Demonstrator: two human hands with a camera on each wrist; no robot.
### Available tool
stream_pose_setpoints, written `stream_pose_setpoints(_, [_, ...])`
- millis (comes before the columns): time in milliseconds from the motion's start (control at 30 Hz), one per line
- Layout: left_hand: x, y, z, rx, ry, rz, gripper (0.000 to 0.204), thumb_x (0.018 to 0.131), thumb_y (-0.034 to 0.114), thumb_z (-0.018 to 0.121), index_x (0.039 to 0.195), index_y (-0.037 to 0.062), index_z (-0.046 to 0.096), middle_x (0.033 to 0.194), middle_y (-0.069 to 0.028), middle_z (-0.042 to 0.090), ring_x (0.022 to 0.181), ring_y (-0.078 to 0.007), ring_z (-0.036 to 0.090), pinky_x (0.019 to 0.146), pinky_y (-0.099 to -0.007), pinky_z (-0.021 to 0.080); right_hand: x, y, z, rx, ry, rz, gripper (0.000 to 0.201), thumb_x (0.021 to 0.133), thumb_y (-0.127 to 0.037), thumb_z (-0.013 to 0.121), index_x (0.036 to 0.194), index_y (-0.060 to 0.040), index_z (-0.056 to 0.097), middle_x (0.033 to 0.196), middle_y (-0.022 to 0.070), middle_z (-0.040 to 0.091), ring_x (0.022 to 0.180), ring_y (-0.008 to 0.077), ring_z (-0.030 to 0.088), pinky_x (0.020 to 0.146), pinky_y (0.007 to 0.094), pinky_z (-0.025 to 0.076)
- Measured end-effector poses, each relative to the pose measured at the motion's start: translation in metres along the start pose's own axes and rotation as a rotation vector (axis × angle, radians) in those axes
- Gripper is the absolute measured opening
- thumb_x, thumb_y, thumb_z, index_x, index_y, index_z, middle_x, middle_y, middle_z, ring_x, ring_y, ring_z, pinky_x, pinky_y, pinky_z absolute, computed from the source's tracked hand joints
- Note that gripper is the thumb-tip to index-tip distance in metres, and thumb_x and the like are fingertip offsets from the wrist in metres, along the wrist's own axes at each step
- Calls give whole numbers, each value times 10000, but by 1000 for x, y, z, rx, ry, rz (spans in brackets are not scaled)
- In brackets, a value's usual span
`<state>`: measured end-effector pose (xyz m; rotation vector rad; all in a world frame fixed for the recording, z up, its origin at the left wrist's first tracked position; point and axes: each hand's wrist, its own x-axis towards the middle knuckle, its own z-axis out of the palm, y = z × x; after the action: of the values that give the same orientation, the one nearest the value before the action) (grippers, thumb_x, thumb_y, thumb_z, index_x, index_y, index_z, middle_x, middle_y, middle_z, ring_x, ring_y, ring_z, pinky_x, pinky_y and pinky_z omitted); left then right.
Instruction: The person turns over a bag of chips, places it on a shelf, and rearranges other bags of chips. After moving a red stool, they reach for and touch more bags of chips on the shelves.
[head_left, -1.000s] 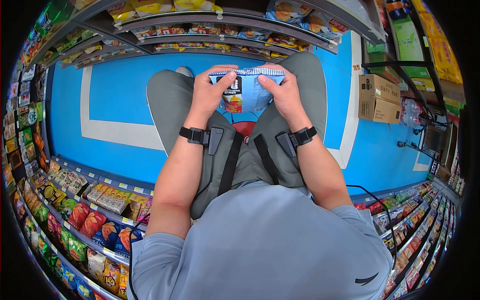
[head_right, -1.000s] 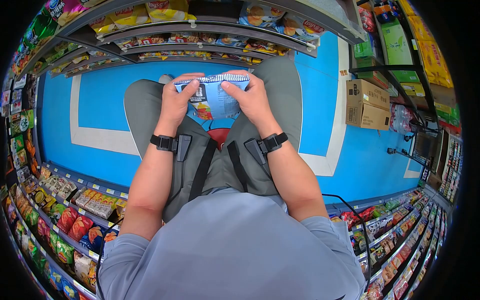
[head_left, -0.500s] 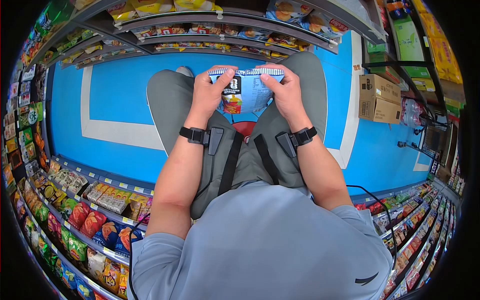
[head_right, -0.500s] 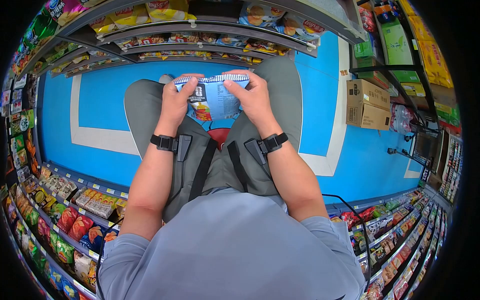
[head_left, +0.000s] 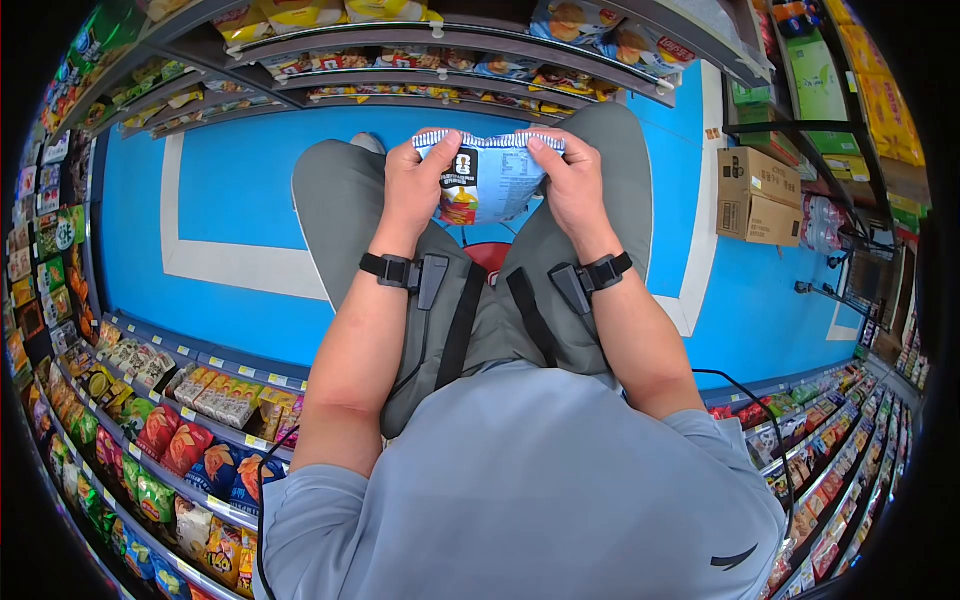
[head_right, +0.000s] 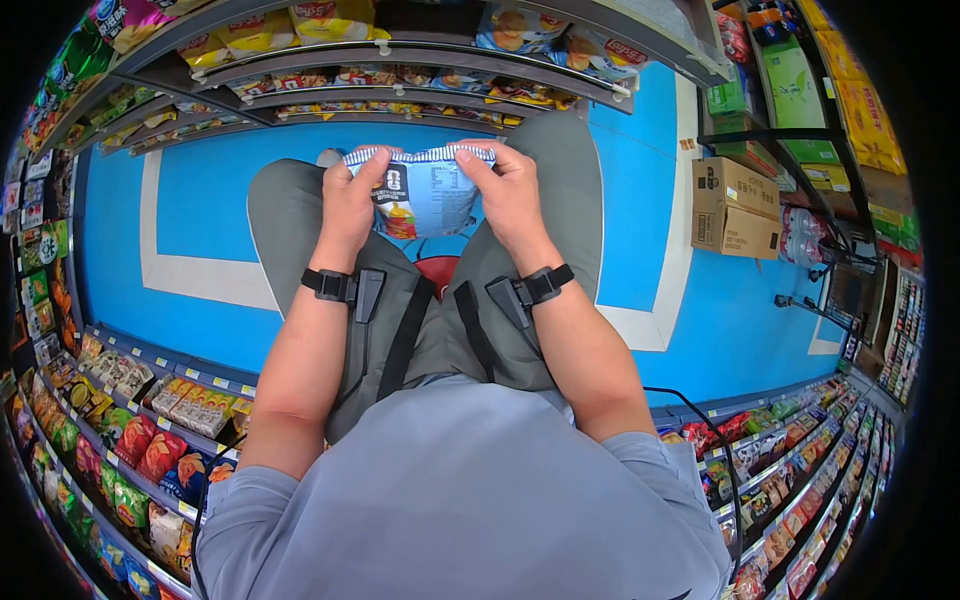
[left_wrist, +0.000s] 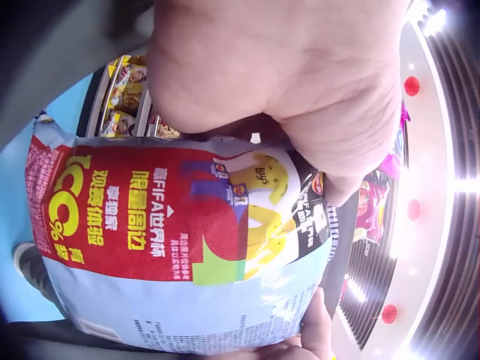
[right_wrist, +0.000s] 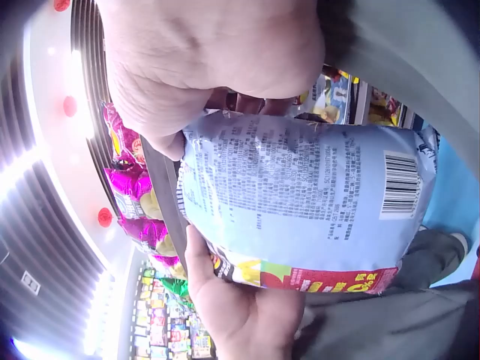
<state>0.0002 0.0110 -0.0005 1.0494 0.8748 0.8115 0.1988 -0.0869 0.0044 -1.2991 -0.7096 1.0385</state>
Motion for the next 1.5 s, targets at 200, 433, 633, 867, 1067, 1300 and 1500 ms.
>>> stream_pose_setpoints(200, [1,0,2,-7,39,61,258,1027,239,718,1003,-14,762,880,-8,746,790,-58,654,712,-249,512,1,2,4,93,30,-22,230,1016,-146,730,1150,36,769,1003,60,774,902,92,667,825,263,517])
stream_pose_setpoints(433, [3,-2,-2,30,50,27,220,1003,203,736,1004,-16,763,881,-20,752,799,-60,662,720,-252,525,2,-1,4,20,43,-39,202,1006,-121,736,1137,31,768,1012,59,770,909,87,666,826,263,519])
stream_pose_setpoints(633, [-2,9,2,184,-13,77,211,915,112,836,1086,8,770,995,-29,759,897,-92,688,822,-260,556,4,4,2,-51,20,-67,150,974,-106,774,1069,8,753,1035,77,767,919,96,664,838,275,526])
stream_pose_setpoints(867, [2,4,-2,194,-25,206,241,869,120,877,1059,5,784,1024,-72,761,961,-135,701,864,-288,552,4,-1,3,-126,3,-37,152,974,-128,777,1061,-5,758,1083,85,770,976,121,681,873,294,540])
stream_pose_setpoints(1067, [3,2,-3,128,-50,162,209,906,129,847,1049,-7,777,1047,-89,767,971,-145,703,884,-297,553,3,-1,5,-129,-16,-83,159,974,-132,773,1061,1,759,1113,96,770,1026,147,690,908,306,540])
stream_pose_setpoints(1300, [5,4,-2,125,-18,135,179,946,128,807,1032,-16,746,1072,-96,763,962,-127,691,876,-285,552,5,3,5,-167,7,-145,130,960,-111,780,1031,-7,750,1157,105,760,1059,172,690,923,328,543])
stream_pose_setpoints(1500, [5,4,0,99,9,93,157,960,129,788,1015,-8,733,952,-30,729,845,-74,632,767,-248,507,6,6,4,-219,8,-181,112,958,-105,780,1011,-14,741,1141,95,757,1045,176,689,925,333,537])
